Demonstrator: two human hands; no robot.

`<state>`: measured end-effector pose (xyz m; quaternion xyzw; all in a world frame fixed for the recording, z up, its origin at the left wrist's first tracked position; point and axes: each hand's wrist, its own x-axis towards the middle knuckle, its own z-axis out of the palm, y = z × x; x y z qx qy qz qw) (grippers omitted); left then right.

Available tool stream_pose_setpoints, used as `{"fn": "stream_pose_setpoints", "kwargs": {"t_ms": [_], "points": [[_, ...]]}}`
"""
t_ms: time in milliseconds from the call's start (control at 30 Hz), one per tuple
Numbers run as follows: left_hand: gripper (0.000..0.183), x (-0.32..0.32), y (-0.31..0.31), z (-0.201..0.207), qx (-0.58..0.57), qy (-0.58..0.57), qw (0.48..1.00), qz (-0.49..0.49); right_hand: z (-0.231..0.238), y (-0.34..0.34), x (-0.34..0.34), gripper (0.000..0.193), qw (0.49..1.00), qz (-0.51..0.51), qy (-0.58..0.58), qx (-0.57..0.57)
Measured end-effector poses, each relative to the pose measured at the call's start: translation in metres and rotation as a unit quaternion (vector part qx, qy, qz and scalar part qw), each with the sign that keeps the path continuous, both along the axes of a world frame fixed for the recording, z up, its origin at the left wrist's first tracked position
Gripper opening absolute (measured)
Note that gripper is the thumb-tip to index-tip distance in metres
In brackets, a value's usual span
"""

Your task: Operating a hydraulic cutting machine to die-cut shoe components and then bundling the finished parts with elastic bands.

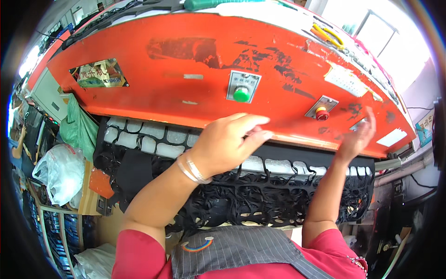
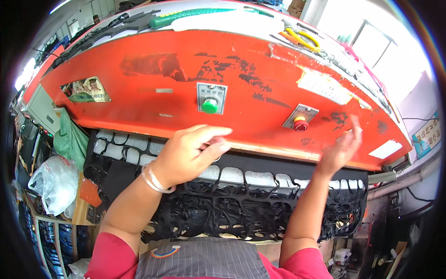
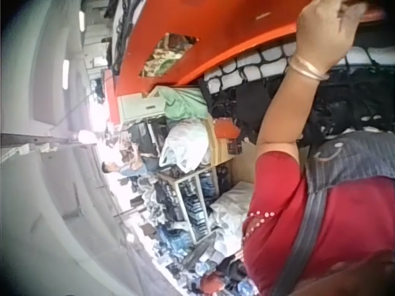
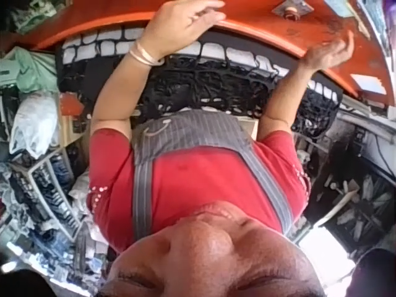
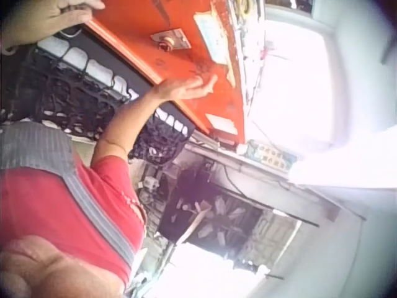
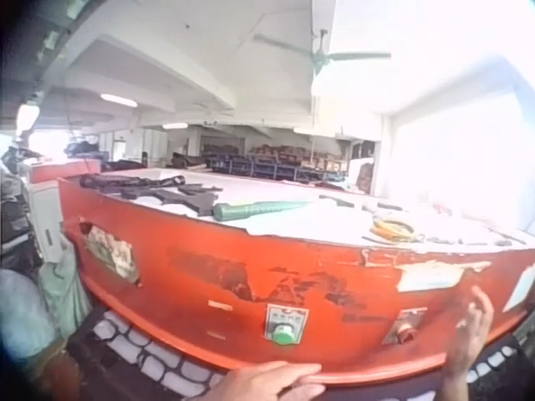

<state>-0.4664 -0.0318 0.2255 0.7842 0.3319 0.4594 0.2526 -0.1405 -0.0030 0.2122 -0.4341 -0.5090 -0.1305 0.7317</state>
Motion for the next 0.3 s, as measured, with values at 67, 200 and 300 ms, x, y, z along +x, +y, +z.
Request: {"fn": "stream_pose_setpoints", "kwargs": {"t_ms": [67, 200, 300], "points": [[0.019, 0.026, 0.017, 0.010, 0.042, -0.044, 0.998, -0.003, 0.017, 0.014, 0.056, 0.056, 0.980, -0.201, -0.008, 0.006], [0.042, 0.039, 0.073, 0.002, 0.058, 0.134, 0.982, 0.116, 0.008, 0.050, 0.137, 0.072, 0.932, -0.353, -0.075, -0.036], [0.044, 0.032, 0.074, -0.004, -0.027, 0.101, 0.988, 0.111, 0.011, 0.046, 0.128, 0.081, 0.963, -0.262, -0.039, -0.047]]}}
